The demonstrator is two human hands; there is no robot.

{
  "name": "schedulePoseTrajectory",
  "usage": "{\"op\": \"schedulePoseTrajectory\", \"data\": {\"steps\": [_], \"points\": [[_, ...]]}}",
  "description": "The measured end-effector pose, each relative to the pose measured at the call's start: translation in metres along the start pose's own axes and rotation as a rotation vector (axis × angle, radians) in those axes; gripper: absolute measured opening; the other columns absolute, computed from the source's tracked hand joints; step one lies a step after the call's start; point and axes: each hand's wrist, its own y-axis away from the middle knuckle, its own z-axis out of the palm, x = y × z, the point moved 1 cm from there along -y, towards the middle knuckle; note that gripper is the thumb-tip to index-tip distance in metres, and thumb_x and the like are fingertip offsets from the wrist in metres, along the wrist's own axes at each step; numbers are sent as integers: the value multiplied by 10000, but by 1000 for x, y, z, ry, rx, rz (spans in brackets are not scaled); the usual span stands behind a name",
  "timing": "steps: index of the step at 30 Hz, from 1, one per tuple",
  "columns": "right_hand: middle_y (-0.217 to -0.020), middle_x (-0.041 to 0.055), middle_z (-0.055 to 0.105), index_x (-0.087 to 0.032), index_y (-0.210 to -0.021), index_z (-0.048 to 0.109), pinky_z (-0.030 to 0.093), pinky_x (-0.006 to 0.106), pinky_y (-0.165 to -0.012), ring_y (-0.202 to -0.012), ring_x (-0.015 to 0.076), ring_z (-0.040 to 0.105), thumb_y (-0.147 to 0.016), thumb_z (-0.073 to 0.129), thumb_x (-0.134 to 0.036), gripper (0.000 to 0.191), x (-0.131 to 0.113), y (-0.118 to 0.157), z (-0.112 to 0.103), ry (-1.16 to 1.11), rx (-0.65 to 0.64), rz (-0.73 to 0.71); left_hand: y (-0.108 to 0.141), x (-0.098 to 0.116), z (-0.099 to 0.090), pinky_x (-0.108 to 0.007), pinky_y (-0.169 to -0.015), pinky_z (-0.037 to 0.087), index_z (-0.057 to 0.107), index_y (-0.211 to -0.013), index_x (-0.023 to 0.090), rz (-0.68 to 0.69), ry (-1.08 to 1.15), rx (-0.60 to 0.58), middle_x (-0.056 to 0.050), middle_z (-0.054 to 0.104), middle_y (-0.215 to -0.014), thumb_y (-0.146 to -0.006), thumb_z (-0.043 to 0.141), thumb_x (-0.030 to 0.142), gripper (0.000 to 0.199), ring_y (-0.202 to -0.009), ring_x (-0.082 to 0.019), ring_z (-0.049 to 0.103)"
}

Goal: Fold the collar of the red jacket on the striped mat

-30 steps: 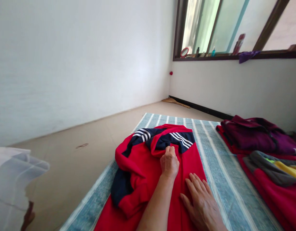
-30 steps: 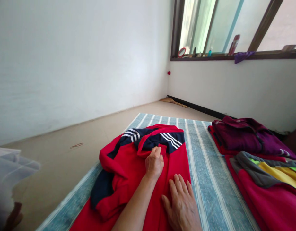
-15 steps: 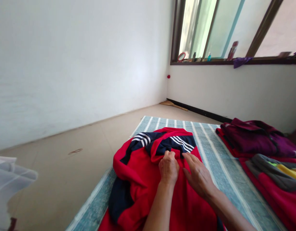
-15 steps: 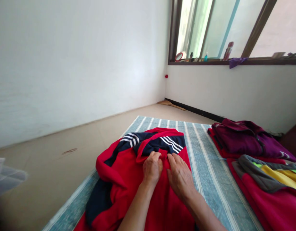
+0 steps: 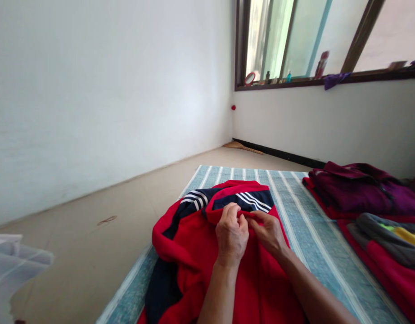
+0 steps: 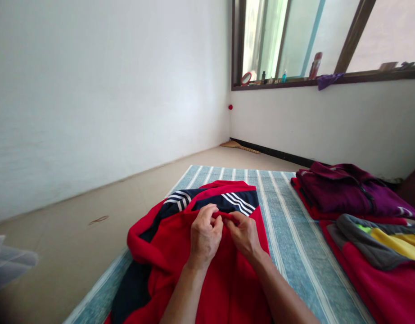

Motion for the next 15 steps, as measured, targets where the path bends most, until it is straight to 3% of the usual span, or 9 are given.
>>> {"op": "schedulePoseTrajectory", "data": {"steps": [4, 7, 9, 11, 13, 15], "points": [[-598, 9, 642, -136, -727, 670, 424, 233, -507, -517, 123, 550, -672, 726, -434, 309, -6, -5, -8, -476, 46, 226, -10, 12, -17, -227, -625, 527, 561, -917, 161, 46, 17, 212, -79, 627, -926, -841, 493, 168, 102, -702, -126, 609], [-633, 18, 670, -134, -736, 670, 464, 234, -537, -531, 122, 586, -606, 783, -421, 335, -11, -8, -13, -662, 113, 319, -16, 12, -25, -248, -633, 527, 561, -840, 168, 37, -21, 198, -35, 599, -781, -836, 514, 199, 57, -615, -117, 569], [-628, 21, 674, -134, -723, 659, 487, 243, -543, -517, 123, 595, -581, 801, -404, 336, -13, -9, -16, -731, 142, 365, -16, 6, -24, -278, -706, 543, 574, -858, 167, 22, -37, 98, -44, 612, -811, -796, 537, 163, 72, -700, -143, 605], [-610, 18, 668, -135, -711, 648, 495, 244, -532, -492, 119, 587, -571, 809, -391, 334, -14, -10, -16, -766, 154, 394, -13, -3, -18, -340, -866, 525, 586, -972, 157, 1, -72, -22, -97, 628, -1024, -712, 572, 92, 269, -944, -204, 621], [-592, 11, 660, -137, -693, 633, 494, 236, -521, -478, 113, 580, -574, 814, -379, 325, -15, -10, -16, -786, 151, 402, -8, -11, -10, -410, -1009, 443, 553, -1130, 137, -8, -124, -143, -154, 543, -1259, -625, 599, 37, 517, -1188, -279, 514], [-613, 17, 669, -137, -701, 632, 498, 234, -533, -497, 116, 593, -589, 811, -372, 316, -18, -9, -14, -805, 119, 396, -2, -16, -3, -461, -1066, 377, 474, -1262, 122, -8, -165, -206, -190, 447, -1372, -605, 624, 39, 679, -1303, -325, 396]]}}
